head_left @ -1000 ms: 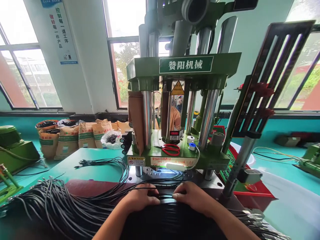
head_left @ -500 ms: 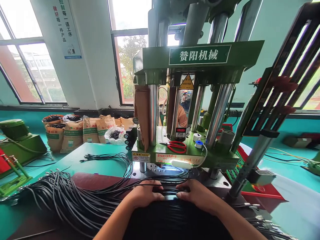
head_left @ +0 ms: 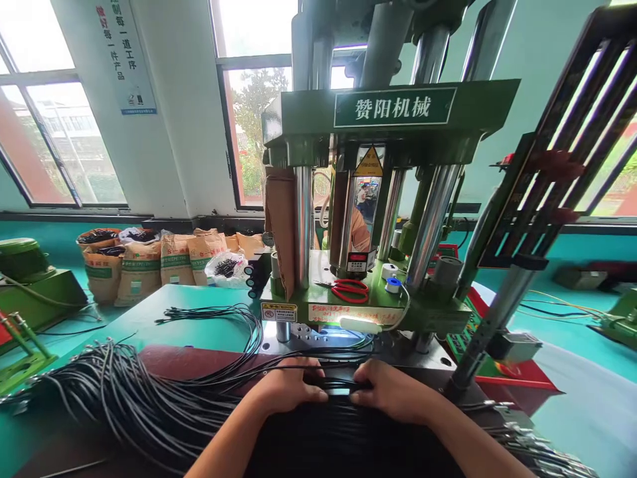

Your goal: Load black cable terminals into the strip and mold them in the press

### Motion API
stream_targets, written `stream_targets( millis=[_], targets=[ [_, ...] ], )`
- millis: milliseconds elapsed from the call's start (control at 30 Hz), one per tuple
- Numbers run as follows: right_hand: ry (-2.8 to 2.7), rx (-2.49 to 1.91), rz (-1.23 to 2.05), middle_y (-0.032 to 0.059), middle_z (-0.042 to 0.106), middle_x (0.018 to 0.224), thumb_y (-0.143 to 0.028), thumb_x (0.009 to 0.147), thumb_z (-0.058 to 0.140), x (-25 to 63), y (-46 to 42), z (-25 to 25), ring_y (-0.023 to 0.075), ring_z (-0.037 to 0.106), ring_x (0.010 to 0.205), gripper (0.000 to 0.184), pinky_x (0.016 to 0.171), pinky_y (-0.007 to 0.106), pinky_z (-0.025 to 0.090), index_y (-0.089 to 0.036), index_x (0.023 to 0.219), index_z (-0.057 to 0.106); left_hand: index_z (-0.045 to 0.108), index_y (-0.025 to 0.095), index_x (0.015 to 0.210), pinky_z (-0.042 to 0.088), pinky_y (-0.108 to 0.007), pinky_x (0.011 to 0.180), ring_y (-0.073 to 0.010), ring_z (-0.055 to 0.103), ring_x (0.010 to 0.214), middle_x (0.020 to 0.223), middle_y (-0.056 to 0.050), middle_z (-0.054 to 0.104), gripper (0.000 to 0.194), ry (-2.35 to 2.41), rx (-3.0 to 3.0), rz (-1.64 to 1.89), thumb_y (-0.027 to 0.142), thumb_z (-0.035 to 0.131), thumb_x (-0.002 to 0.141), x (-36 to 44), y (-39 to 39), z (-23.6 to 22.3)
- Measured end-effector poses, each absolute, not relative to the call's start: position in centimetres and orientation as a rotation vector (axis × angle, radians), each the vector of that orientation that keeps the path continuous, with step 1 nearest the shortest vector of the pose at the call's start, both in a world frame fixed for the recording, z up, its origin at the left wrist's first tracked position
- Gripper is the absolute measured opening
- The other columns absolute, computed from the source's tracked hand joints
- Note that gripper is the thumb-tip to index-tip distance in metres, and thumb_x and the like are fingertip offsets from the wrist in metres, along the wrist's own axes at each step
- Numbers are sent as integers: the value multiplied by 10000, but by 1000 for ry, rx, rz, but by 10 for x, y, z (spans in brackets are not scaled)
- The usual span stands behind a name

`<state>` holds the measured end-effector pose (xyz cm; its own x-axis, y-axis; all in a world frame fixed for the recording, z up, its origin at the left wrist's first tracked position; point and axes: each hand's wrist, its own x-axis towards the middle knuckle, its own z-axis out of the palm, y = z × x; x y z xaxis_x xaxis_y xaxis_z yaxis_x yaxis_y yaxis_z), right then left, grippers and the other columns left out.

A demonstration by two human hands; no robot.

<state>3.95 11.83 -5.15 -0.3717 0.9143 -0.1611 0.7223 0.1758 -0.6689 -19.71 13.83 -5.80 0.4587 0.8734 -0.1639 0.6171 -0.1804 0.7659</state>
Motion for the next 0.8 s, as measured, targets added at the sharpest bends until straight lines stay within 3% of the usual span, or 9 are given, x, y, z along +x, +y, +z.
stream_targets(
  millis=[233, 300, 400, 467, 567, 700, 800],
  targets=[
    [-2213, -1584, 904, 21, 668, 766, -382, 786, 571, 33, 117, -47, 186, 577, 705, 241, 588, 259, 393, -170, 856, 662, 635, 245, 1017, 447, -285, 819, -223, 597, 949, 1058, 6, 666, 451, 1283, 1900, 437, 469, 698, 631, -197, 139, -58],
    [-2230, -1564, 838, 59, 680, 835, -369, 827, 518, 29, 113, -43, 219, 597, 785, 252, 668, 291, 418, -165, 865, 660, 641, 254, 1044, 435, -306, 869, -241, 587, 995, 1101, -5, 656, 496, 1322, 1913, 439, 511, 701, 624, -197, 137, -55],
    [-2259, -1543, 676, 119, 668, 1049, -362, 849, 501, 35, 103, -39, 270, 582, 990, 305, 848, 343, 406, -160, 1042, 625, 647, 259, 1056, 418, -327, 903, -254, 578, 1033, 1122, -20, 650, 483, 1367, 1947, 430, 548, 658, 669, -198, 134, -49],
    [-2301, -1586, 525, 108, 676, 1052, -337, 842, 517, 54, 97, -40, 271, 598, 993, 287, 845, 348, 423, -183, 1068, 604, 644, 257, 1065, 418, -329, 900, -254, 580, 1032, 1121, -23, 652, 458, 1370, 1955, 440, 546, 619, 711, -199, 134, -45],
    [-2299, -1812, 234, 75, 711, 932, -203, 836, 461, 107, 85, -51, 263, 649, 886, 197, 755, 346, 467, -214, 922, 638, 630, 246, 1089, 416, -326, 890, -251, 581, 1022, 1110, -21, 659, 480, 1369, 1933, 473, 561, 595, 728, -200, 134, -43],
    [-2202, -2007, -282, 108, 701, 1061, -60, 751, 441, 183, 66, -74, 320, 618, 1024, 407, 863, 448, 450, -220, 1057, 656, 623, 230, 1058, 421, -301, 843, -225, 589, 962, 1041, -12, 672, 457, 1330, 1925, 465, 547, 598, 731, -200, 134, -39],
    [-2204, -1935, -522, 143, 688, 1074, -28, 725, 440, 210, 51, -81, 351, 599, 1038, 443, 837, 492, 462, -201, 1067, 663, 642, 251, 1008, 421, -270, 791, -211, 578, 934, 995, 17, 665, 419, 1286, 2036, 323, 544, 624, 708, -202, 129, -24]
  ],
)
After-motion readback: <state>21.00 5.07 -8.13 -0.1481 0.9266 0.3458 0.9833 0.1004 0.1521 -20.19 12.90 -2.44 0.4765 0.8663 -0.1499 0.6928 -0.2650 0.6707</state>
